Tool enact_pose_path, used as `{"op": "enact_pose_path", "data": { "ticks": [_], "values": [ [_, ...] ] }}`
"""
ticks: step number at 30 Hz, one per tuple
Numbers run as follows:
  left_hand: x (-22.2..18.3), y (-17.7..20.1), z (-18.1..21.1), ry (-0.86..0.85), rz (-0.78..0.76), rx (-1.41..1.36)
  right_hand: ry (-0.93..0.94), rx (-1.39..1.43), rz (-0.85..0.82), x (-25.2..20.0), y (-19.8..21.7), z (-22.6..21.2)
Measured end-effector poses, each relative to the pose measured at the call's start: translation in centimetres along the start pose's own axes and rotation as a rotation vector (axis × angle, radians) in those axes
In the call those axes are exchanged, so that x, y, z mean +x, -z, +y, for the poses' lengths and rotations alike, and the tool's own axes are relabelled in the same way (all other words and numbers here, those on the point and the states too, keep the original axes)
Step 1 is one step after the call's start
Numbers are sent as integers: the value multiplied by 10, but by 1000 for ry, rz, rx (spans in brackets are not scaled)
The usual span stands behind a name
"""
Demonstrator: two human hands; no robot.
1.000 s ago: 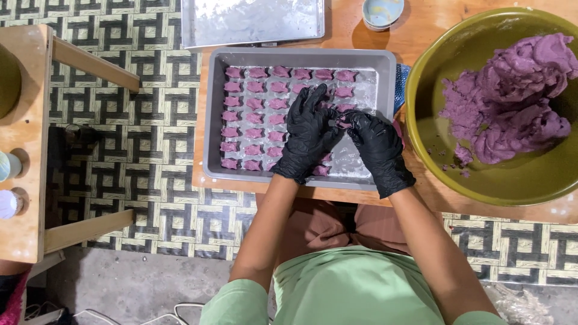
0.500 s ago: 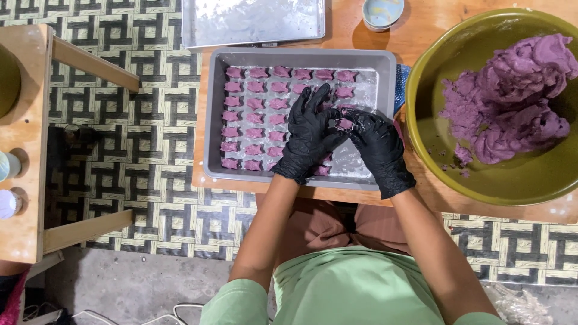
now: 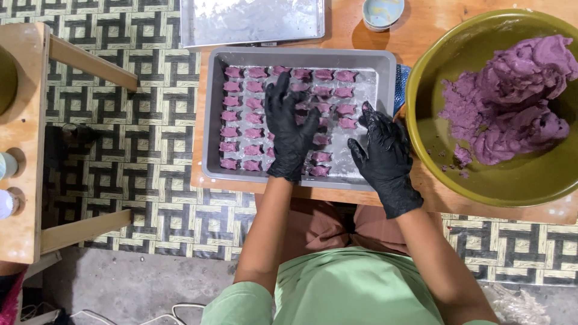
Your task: Portioning small pieces of purple dough from a bowl into a mold tray with individual compartments.
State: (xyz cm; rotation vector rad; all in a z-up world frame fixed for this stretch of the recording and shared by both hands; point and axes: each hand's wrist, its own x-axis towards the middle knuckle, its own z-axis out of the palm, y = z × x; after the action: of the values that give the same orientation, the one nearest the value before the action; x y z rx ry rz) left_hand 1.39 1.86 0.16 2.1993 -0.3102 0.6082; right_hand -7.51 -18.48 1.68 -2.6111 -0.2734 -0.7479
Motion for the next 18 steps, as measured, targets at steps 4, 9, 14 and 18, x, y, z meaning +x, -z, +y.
{"op": "enact_pose_path", "data": {
  "ticks": [4, 9, 14, 18],
  "values": [
    [2, -2, -10, 81, 89, -64, 14, -186, -1, -21, -15, 12],
    [1, -2, -12, 100, 110, -114, 15, -199, -3, -18, -18, 3],
    [3, 0, -4, 137, 124, -128, -5, -160, -19, -21, -24, 3],
    [3, -2, -7, 145, 122, -118, -14, -148, 2, -19, -20, 1]
  ]
}}
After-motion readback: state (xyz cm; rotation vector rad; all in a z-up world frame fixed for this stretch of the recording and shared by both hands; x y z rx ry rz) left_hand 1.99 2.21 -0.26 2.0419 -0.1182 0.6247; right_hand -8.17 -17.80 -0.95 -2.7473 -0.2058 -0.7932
